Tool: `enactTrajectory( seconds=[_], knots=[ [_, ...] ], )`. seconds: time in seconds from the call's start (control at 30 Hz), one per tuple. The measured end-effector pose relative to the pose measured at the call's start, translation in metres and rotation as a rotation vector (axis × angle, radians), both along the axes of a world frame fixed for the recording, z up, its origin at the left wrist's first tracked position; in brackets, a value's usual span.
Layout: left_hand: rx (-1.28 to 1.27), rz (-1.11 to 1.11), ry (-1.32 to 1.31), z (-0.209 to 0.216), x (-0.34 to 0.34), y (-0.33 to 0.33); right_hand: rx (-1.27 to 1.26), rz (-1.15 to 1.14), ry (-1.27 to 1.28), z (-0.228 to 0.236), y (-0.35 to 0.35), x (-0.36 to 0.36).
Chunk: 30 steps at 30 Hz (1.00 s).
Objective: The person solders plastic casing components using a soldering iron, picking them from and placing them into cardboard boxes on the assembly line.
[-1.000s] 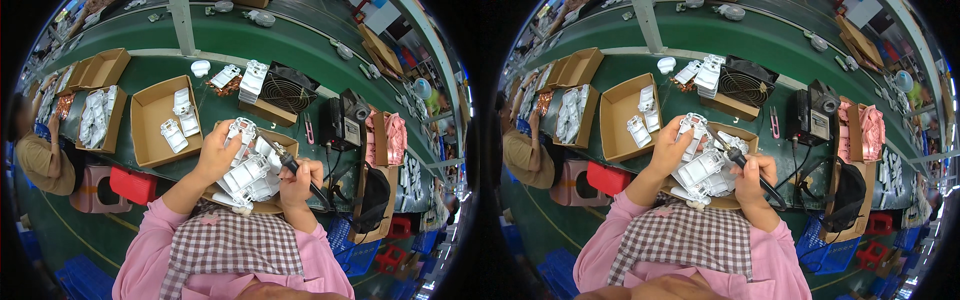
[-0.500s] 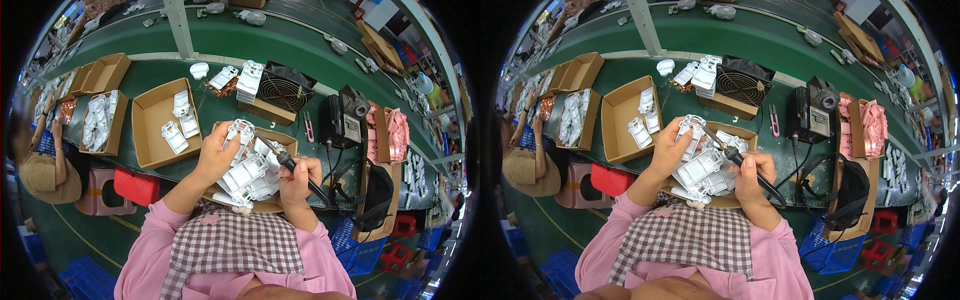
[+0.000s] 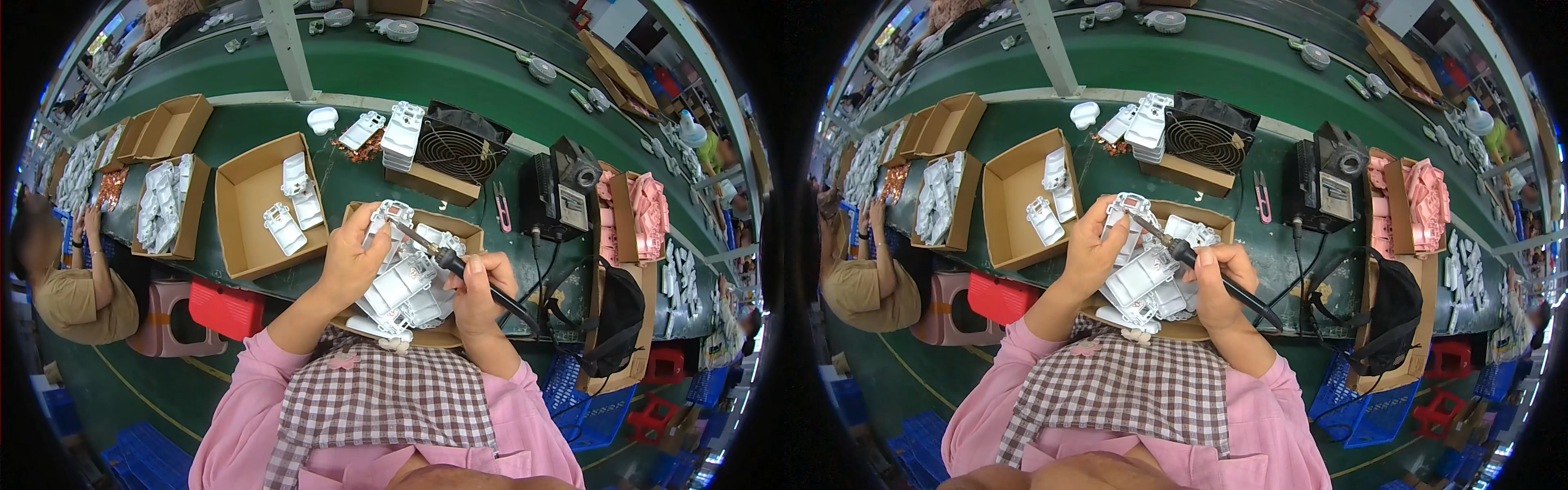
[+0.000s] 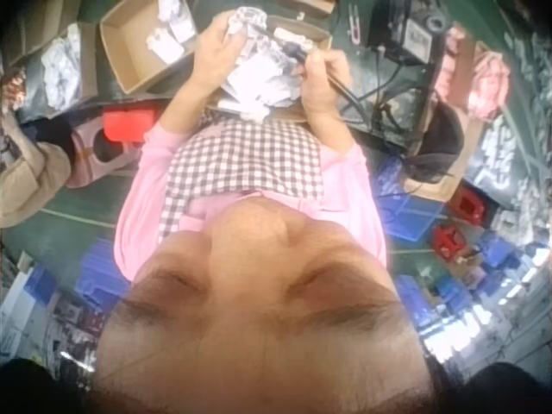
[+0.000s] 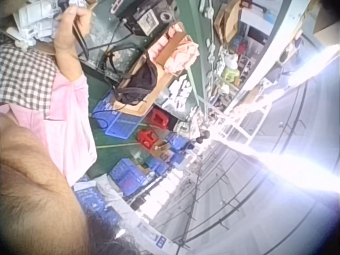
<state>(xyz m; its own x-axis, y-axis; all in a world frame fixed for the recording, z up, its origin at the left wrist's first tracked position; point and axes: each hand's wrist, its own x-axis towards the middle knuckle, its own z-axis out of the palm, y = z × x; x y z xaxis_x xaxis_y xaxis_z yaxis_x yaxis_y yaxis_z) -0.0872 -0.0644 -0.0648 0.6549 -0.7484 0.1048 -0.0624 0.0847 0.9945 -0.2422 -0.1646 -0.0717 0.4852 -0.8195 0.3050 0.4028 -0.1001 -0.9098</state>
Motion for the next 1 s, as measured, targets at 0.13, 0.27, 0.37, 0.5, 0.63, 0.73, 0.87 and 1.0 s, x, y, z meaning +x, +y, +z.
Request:
enactTrajectory(
  seconds=[0.13, 0.27, 0.37, 0.5, 0.63, 0.73, 0.87, 1.0],
  knots=[
    [0.002, 0.003, -0.010, -0.0016, -0.0007, -0.0009, 0.015, -0.008, -0.005, -0.0009, 0.0000, 0.0004],
    [0.035, -0.040, -0.069, 0.0000, 0.0013, 0.0009, 0.017, -0.005, -0.002, 0.0013, 0.0003, 0.0018],
    [0.017, -0.040, -0.078, 0.0000, 0.0015, 0.0002, -0.014, -0.004, 0.007, 0.0009, -0.0011, 0.0022],
    [0.033, -0.052, -0.103, 0.0019, 0.0021, 0.0001, 0.002, -0.001, 0.009, 0.0012, -0.0012, 0.0029],
    [0.021, -0.055, -0.069, -0.0021, 0.0025, -0.0008, 0.006, -0.004, 0.017, 0.0015, -0.0013, 0.0033],
    [0.028, -0.060, -0.046, 0.0007, 0.0010, -0.0013, -0.007, -0.021, 0.042, 0.0002, -0.0016, 0.0040],
    [0.028, -0.062, -0.040, -0.0027, 0.0006, 0.0009, 0.036, -0.074, -0.011, 0.0028, 0.0012, 0.0021],
    [0.028, -0.036, -0.013, -0.0022, 0.0008, 0.0018, 0.049, -0.044, -0.115, -0.0016, -0.0002, -0.0015]
  ],
)
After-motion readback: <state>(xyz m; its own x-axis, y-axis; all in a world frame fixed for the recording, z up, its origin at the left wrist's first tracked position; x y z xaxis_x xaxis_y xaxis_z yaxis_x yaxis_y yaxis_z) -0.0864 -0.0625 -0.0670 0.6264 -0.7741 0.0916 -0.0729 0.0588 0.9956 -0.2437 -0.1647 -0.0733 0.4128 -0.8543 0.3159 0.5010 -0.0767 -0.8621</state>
